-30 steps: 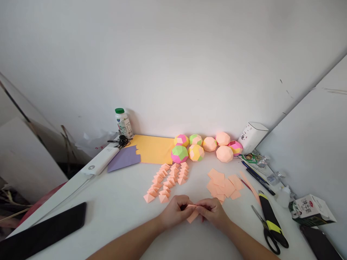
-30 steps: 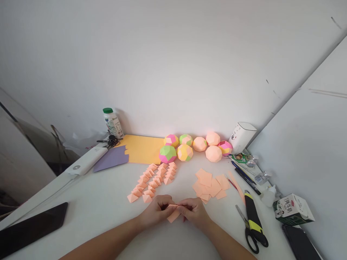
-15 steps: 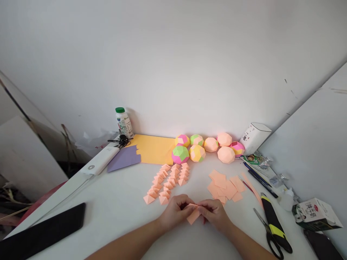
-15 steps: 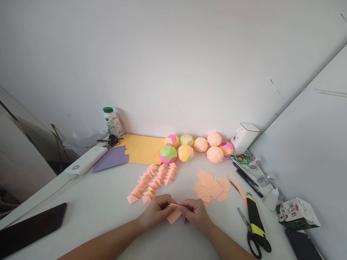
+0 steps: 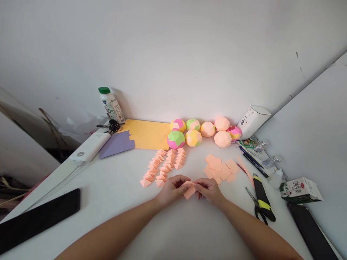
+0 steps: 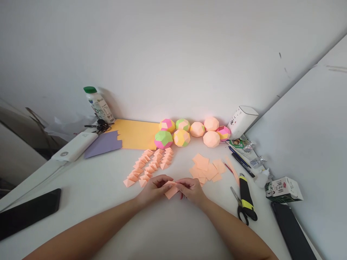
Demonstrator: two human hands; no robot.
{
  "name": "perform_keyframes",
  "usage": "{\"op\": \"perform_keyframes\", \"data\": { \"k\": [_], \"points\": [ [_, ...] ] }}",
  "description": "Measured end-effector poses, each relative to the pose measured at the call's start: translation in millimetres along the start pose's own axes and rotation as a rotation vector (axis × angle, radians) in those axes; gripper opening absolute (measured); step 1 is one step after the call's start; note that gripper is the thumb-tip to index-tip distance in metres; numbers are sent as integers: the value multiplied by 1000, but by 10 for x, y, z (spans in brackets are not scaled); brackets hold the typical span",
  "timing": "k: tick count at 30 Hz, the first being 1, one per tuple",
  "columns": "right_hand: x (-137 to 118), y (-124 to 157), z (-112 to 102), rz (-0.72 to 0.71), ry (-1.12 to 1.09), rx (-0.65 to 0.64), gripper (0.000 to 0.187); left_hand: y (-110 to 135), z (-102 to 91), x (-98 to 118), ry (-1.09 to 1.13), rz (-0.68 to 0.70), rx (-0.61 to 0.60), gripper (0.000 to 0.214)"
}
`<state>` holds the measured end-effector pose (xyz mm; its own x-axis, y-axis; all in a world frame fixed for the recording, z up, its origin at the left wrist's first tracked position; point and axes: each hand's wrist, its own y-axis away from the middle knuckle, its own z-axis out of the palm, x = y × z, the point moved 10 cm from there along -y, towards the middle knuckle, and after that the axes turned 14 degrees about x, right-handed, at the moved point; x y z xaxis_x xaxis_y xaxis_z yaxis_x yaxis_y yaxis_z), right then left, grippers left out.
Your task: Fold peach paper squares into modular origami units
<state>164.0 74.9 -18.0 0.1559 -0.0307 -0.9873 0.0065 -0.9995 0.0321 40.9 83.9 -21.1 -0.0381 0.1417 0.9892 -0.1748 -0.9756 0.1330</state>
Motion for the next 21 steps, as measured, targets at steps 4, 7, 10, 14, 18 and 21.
{"op": "perform_keyframes", "data": {
  "k": [4, 7, 10, 14, 18, 21],
  "points": [
    [-11, 2, -7, 2, -18, 0, 25, -5, 0, 21, -9, -4, 4, 26],
    [-40, 9, -1, -2, -16, -8, 24, -1, 19, 24, 1, -23, -17, 25],
    [-55, 15, 5, 3, -11, -17, 23, 0, 27, 26, -9, -29, -28, 24],
    [-57, 18, 3, 5, -18, -20, 22, -4, 37, 43, -13, -24, -35, 25],
    [-53, 13, 10, 0, -23, -27, 22, -5, 41, 64, -1, -28, -36, 25],
    [-46, 6, 10, 6, -16, -26, 22, 0, 38, 32, -23, -58, -38, 26]
  ]
}}
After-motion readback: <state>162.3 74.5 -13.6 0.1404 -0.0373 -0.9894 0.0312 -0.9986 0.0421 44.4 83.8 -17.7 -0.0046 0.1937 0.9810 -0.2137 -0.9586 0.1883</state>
